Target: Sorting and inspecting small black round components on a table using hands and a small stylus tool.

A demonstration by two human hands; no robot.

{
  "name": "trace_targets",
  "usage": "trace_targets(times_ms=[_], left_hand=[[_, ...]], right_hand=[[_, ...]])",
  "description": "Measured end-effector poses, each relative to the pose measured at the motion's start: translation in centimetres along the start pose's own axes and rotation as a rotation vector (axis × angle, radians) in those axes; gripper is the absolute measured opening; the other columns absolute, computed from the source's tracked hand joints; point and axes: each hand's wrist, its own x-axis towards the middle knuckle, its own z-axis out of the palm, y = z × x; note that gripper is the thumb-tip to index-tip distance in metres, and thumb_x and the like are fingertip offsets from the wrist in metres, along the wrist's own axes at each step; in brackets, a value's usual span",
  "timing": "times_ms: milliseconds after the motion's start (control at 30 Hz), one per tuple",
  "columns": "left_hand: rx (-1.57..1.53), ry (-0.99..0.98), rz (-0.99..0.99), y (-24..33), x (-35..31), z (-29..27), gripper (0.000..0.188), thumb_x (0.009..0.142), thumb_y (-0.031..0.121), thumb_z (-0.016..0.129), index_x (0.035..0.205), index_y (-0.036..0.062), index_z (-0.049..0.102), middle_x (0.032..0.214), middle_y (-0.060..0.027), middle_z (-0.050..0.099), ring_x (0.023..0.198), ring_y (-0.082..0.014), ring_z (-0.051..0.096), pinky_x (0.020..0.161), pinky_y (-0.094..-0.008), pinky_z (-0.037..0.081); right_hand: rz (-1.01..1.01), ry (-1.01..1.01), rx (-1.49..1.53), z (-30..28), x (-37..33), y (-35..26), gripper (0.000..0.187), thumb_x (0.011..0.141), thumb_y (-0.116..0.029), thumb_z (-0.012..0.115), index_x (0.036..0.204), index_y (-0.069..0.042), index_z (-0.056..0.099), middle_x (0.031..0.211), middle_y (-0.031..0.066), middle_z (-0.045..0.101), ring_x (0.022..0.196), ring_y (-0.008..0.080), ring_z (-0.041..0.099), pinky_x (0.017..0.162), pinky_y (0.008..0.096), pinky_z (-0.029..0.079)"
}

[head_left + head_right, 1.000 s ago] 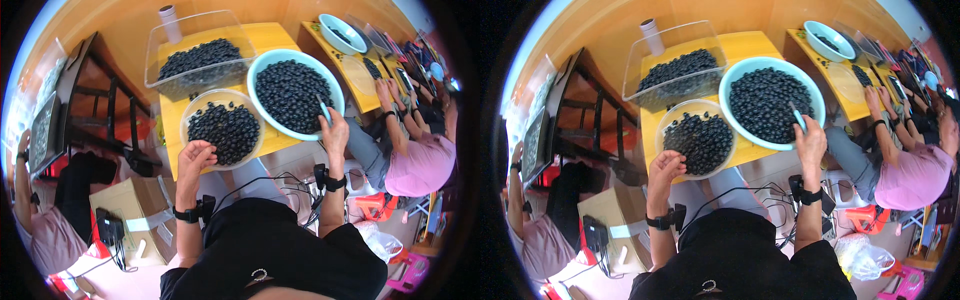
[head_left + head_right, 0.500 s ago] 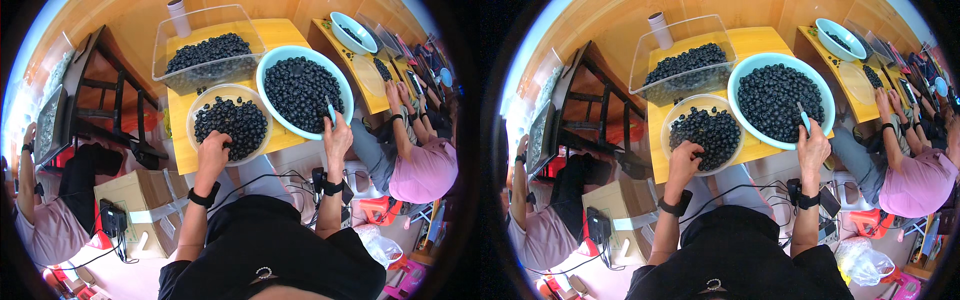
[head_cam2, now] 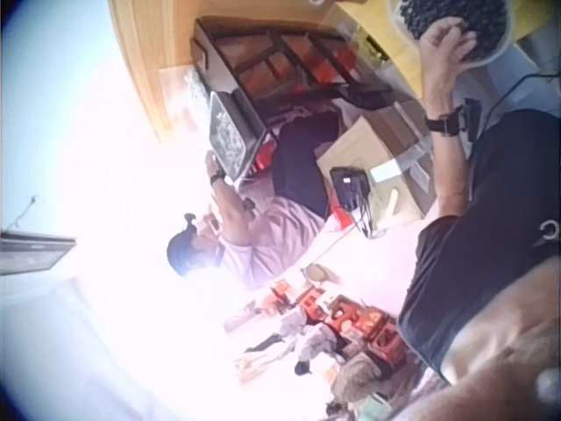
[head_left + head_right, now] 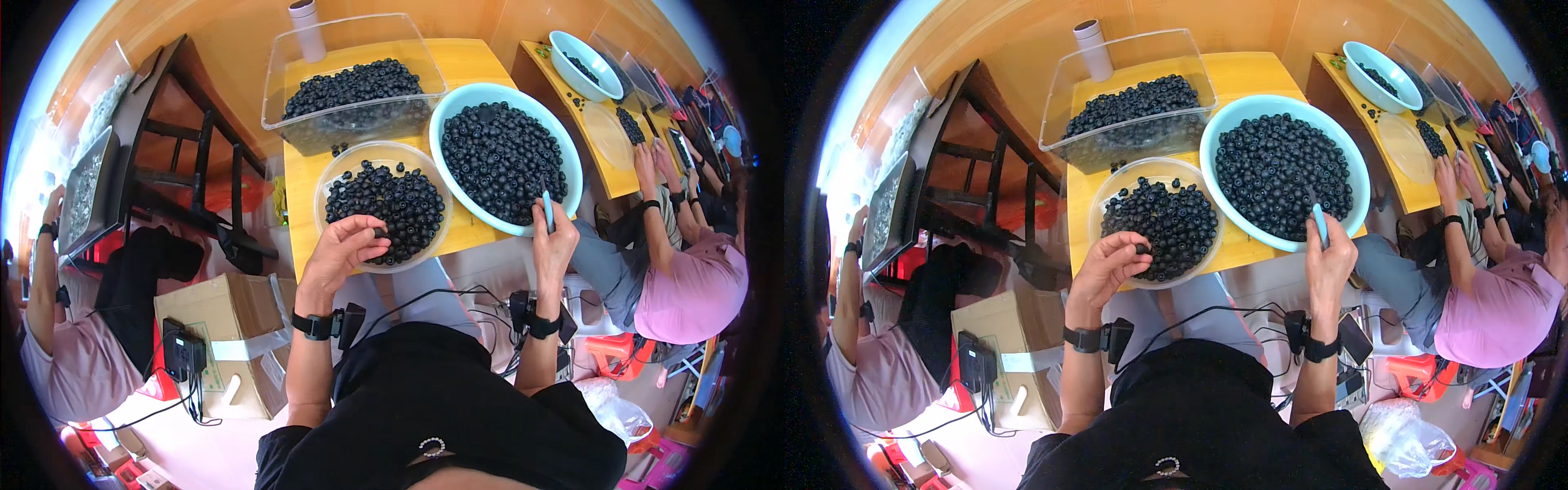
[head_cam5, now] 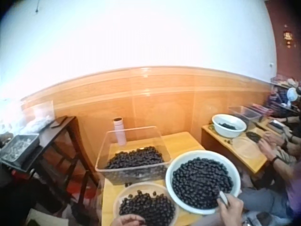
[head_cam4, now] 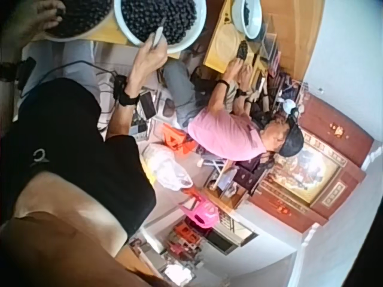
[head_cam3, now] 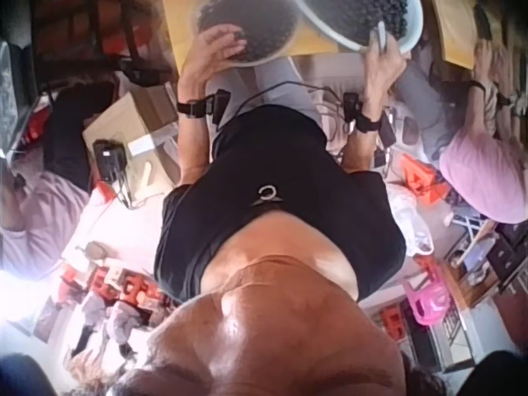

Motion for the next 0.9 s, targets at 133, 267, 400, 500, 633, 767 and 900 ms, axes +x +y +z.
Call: trace_targets(times_ms=[133, 267, 400, 500, 633, 767, 900], left_hand=[[-0.284, -0.091, 0.011, -0.3, -0.3, -0.5, 0.018, 0.089, 0.008, 0.057, 0.105, -0.0013, 0.058, 0.1, -0.0147, 0.063, 0.083, -0.0169, 0.067, 0.072, -0.0255, 0.057], [-0.326, -0.15, 0.027, -0.6, -0.3, 0.4, 0.018, 0.09, 0.011, 0.056, 0.104, 0.0001, 0.058, 0.098, -0.0147, 0.063, 0.082, -0.017, 0.067, 0.071, -0.0246, 0.057], [-0.381, -0.141, 0.053, -1.1, -0.5, 1.2, 0.018, 0.091, 0.013, 0.055, 0.105, 0.0018, 0.058, 0.096, -0.0135, 0.064, 0.081, -0.0168, 0.067, 0.071, -0.0253, 0.057], [-0.427, -0.121, 0.067, -1.6, -0.8, 1.2, 0.02, 0.091, 0.013, 0.055, 0.107, 0.0017, 0.058, 0.098, -0.0122, 0.063, 0.082, -0.0158, 0.066, 0.071, -0.0251, 0.057], [-0.451, -0.072, 0.038, -1.0, -1.2, 1.8, 0.023, 0.09, 0.01, 0.057, 0.111, 0.001, 0.057, 0.1, -0.0108, 0.063, 0.082, -0.0142, 0.065, 0.072, -0.0242, 0.056], [-0.421, -0.098, 0.076, -1.6, -1.3, 1.2, 0.025, 0.088, 0.005, 0.058, 0.112, 0.0004, 0.056, 0.101, -0.0111, 0.063, 0.083, -0.0137, 0.065, 0.073, -0.0239, 0.056], [-0.441, -0.163, 0.091, -1.4, -1.4, 1.4, 0.025, 0.086, 0.002, 0.059, 0.111, 0.0002, 0.056, 0.1, -0.0114, 0.063, 0.085, -0.0141, 0.064, 0.074, -0.0244, 0.056]], right_hand=[[0.045, -0.155, 0.197, 0.5, -1.6, -2.6, 0.015, 0.08, -0.006, 0.065, 0.094, 0.001, 0.066, 0.078, 0.0123, 0.066, 0.067, 0.016, 0.061, 0.061, 0.0296, 0.047], [-0.005, -0.314, 0.291, 1.5, -3.3, -5.2, 0.016, 0.079, -0.005, 0.066, 0.093, 0.001, 0.065, 0.077, 0.0134, 0.064, 0.065, 0.0192, 0.061, 0.059, 0.0294, 0.046], [-0.039, -0.494, 0.407, 2.4, -4.6, -7.2, 0.016, 0.078, -0.004, 0.066, 0.093, 0.001, 0.065, 0.078, 0.014, 0.065, 0.067, 0.0231, 0.064, 0.059, 0.0305, 0.048], [-0.078, -0.531, 0.438, 3.3, -5.3, -7.3, 0.015, 0.078, -0.004, 0.065, 0.092, 0.0, 0.065, 0.078, 0.0145, 0.065, 0.069, 0.0257, 0.064, 0.06, 0.0316, 0.048], [-0.113, -0.574, 0.435, 3.5, -5.2, -7.9, 0.015, 0.078, -0.005, 0.066, 0.092, 0.0, 0.065, 0.079, 0.0148, 0.064, 0.07, 0.0284, 0.064, 0.06, 0.0326, 0.048], [-0.22, -0.619, 0.431, 3.0, -4.8, -9.2, 0.016, 0.079, -0.01, 0.066, 0.092, -0.001, 0.065, 0.078, 0.0145, 0.064, 0.069, 0.0296, 0.063, 0.059, 0.0338, 0.048], [-0.305, -0.635, 0.471, 3.1, -4.6, -9.6, 0.018, 0.08, -0.015, 0.066, 0.091, -0.002, 0.064, 0.077, 0.0134, 0.064, 0.068, 0.0294, 0.063, 0.058, 0.0346, 0.047]])
